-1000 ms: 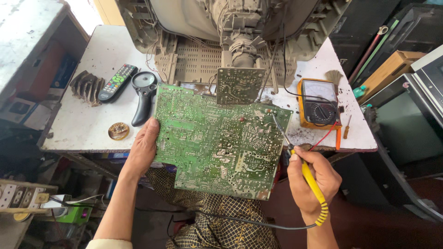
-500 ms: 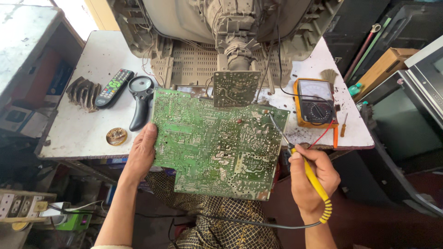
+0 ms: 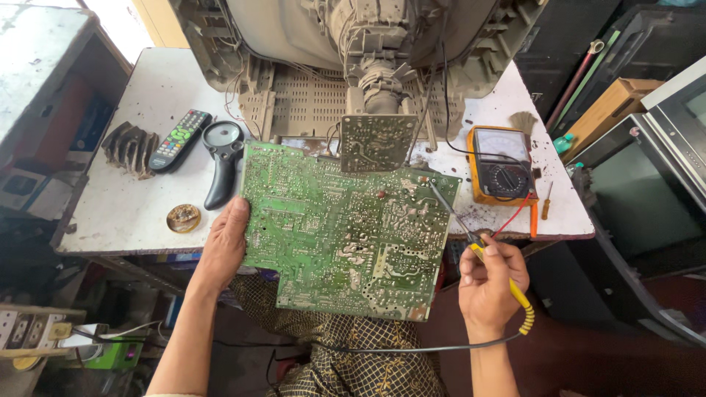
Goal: The person uses a soldering iron to work on various points of a green circuit board while holding it steady with the other hand. A multimeter is visible on the table, and the person occasionally adjusts the board's position.
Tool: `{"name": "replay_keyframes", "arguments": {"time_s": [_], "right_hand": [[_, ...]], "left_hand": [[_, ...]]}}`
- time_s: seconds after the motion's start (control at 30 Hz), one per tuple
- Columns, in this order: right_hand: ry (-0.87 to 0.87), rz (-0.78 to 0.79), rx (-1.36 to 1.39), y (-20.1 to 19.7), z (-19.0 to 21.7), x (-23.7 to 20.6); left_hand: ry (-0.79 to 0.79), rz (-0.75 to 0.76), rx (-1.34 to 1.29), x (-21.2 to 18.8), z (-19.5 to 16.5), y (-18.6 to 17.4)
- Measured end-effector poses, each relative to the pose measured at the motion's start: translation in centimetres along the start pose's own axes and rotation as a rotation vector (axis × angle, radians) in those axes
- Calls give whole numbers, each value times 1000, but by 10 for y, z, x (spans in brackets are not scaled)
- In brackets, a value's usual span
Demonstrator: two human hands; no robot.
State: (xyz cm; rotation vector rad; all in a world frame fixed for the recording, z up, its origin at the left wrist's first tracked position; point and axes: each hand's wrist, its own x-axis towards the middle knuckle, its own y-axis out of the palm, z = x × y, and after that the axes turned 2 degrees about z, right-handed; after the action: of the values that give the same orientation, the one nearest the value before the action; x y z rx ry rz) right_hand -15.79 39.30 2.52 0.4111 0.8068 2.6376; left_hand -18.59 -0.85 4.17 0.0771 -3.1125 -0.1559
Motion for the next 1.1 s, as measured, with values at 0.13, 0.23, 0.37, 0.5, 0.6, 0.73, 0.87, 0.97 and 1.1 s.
{"name": "replay_keyframes", "arguments": {"time_s": [0.13, 0.23, 0.37, 0.5, 0.6, 0.73, 0.87, 0.97, 1.1], "right_hand": [[48, 18, 118, -7, -6, 7], [63, 25, 147, -11, -9, 11], [101, 23, 178, -16, -13, 14], [220, 54, 275, -19, -14, 22], [284, 62, 325, -20, -13, 27], [385, 112, 424, -21, -10, 31], [501, 120, 564, -28, -7, 31], [506, 137, 671, -44, -4, 24], [448, 84, 804, -81, -8, 9]], "left_hand": [[8, 18, -43, 1, 1, -1], [-3, 19, -57, 1, 2, -1], [3, 24, -67, 2, 3, -1], [10, 31, -55, 3, 3, -1], [-14, 11, -30, 2, 3, 0], [-2, 12, -57, 2, 3, 1], [-3, 15, -71, 3, 3, 1], [4, 8, -63, 3, 4, 2], [-3, -108, 228, 2, 7, -2]]}}
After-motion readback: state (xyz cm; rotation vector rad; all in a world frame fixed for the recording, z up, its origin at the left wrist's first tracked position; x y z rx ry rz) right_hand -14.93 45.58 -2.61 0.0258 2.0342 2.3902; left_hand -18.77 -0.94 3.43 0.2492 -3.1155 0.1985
